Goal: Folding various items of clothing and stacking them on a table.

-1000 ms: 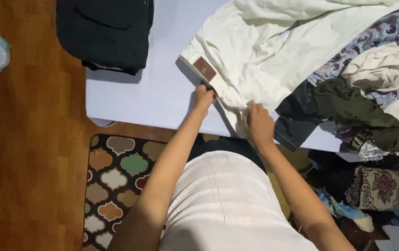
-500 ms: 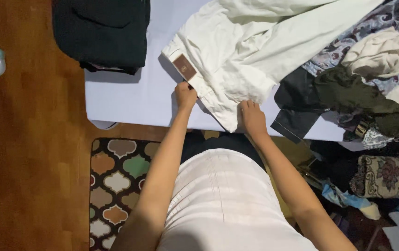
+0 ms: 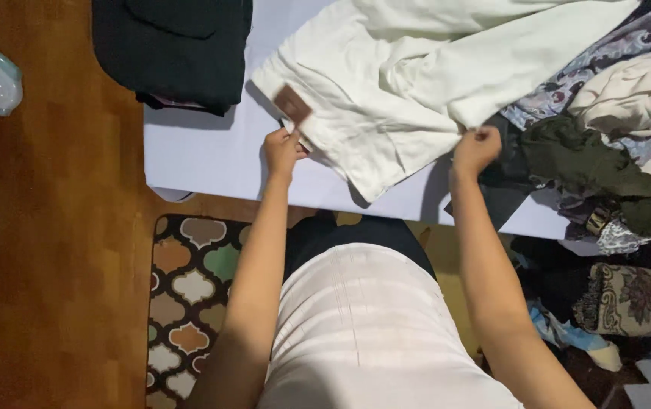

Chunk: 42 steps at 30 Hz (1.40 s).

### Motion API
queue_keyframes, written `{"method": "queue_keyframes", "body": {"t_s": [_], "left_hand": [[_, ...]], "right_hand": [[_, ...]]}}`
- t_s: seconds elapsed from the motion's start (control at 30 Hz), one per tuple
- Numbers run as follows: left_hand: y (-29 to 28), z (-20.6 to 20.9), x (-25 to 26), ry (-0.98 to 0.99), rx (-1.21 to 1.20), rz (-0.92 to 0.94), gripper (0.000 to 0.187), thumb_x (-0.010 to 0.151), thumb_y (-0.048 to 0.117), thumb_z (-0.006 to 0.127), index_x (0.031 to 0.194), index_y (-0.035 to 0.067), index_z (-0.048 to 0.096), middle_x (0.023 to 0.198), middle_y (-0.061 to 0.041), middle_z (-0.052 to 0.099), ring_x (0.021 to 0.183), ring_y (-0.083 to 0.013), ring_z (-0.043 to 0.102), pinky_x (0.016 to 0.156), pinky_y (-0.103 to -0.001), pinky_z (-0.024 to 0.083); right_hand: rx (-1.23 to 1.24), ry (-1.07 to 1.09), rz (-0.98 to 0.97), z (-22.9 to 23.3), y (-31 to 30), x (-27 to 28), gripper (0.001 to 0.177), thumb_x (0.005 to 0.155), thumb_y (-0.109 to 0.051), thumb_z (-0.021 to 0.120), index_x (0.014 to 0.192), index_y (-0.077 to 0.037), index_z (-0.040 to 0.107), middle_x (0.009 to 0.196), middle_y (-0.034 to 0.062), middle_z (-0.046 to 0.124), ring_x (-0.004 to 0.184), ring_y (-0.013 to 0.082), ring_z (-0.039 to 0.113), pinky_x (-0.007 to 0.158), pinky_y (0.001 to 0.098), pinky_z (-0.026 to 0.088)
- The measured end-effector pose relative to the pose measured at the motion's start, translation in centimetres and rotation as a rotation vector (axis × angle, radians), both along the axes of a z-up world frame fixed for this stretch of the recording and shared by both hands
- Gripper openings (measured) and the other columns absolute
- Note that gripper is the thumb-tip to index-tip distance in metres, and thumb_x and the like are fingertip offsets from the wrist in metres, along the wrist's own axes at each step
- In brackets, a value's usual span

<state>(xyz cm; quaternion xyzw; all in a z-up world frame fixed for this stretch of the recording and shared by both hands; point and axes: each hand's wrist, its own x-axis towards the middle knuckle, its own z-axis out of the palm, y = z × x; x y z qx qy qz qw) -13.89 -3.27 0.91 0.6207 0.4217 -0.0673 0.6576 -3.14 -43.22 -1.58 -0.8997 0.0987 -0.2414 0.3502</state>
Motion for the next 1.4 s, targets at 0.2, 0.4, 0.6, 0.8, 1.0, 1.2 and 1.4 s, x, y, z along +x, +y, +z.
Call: {"method": "queue_keyframes", "body": {"t_s": [0.2,0.4,0.6,0.8,1.0,1.2,1.4], "left_hand": [[0.8,-0.9,-0.1,-0.049,-0.17,0.047,0.035,0.101,0.019,0.062,0.121,-0.01,0.063,0.088,-0.022,0.072,0.076,-0.0358,0.077,0.064,-0.043,0.067],[-1.3,-2.4,-1.4,-0.074,-0.142,0.187,0.022,0.102,0.021,0.06,0.108,0.0,0.065,0.085,-0.012,0.068,0.069,-0.025,0.074,0.062,-0.037,0.067],[-7.5,3.9,-0.9,-0.031,0.08,0.368,0.06,0.083,0.024,0.08,0.128,0.004,0.046,0.105,-0.023,0.057,0.095,-0.0411,0.062,0.085,-0.051,0.056],[-12.9,3.0,-3.2,0.083,0.238,0.348,0.049,0.075,0.019,0.088,0.109,0.009,0.053,0.104,-0.015,0.061,0.102,-0.0375,0.064,0.088,-0.045,0.052],[-15.8,2.4,-7.0,0.056,0.323,0.247,0.027,0.071,0.017,0.082,0.09,0.012,0.064,0.09,-0.004,0.058,0.075,-0.0208,0.059,0.07,-0.033,0.051],[-19.2,1.4,-8.3,0.003,0.186,0.219,0.054,0.08,0.008,0.075,0.125,0.011,0.044,0.116,-0.01,0.062,0.102,-0.0303,0.062,0.089,-0.04,0.048],[-15.1,3.2,-10.5,0.118,-0.136,0.219,0.032,0.09,0.023,0.063,0.11,0.007,0.044,0.092,-0.011,0.057,0.076,-0.0226,0.057,0.071,-0.036,0.049]], "right_hand": [[-0.188,0.212,0.002,8.2,4.2,-2.3,0.043,0.078,-0.005,0.081,0.112,-0.005,0.054,0.103,0.013,0.054,0.098,0.0391,0.057,0.09,0.0519,0.043],[-0.582,0.099,0.65,12.1,7.8,4.1,0.055,0.083,-0.012,0.087,0.128,0.002,0.06,0.118,0.022,0.056,0.113,0.0438,0.055,0.095,0.0525,0.046],[-0.793,0.364,0.766,7.3,4.7,10.5,0.009,0.094,-0.01,0.073,0.091,-0.014,0.065,0.08,0.007,0.064,0.08,0.0336,0.069,0.074,0.0439,0.055],[-0.694,0.244,0.903,10.8,14.0,10.0,0.011,0.093,-0.003,0.065,0.103,-0.007,0.064,0.089,0.0139,0.063,0.093,0.0359,0.062,0.086,0.046,0.049],[-0.644,0.01,1.537,12.4,32.7,8.9,0.038,0.096,-0.021,0.069,0.131,-0.011,0.059,0.13,0.0112,0.061,0.129,0.0346,0.051,0.109,0.0489,0.037],[-0.805,0.207,1.709,4.6,39.8,11.7,0.047,0.076,-0.021,0.085,0.12,-0.011,0.071,0.121,0.0074,0.071,0.118,0.0291,0.06,0.11,0.0515,0.035],[-0.655,0.128,1.649,8.4,39.2,13.5,0.036,0.079,-0.021,0.089,0.11,-0.009,0.076,0.1,0.0059,0.071,0.095,0.0249,0.065,0.09,0.0423,0.048]]}}
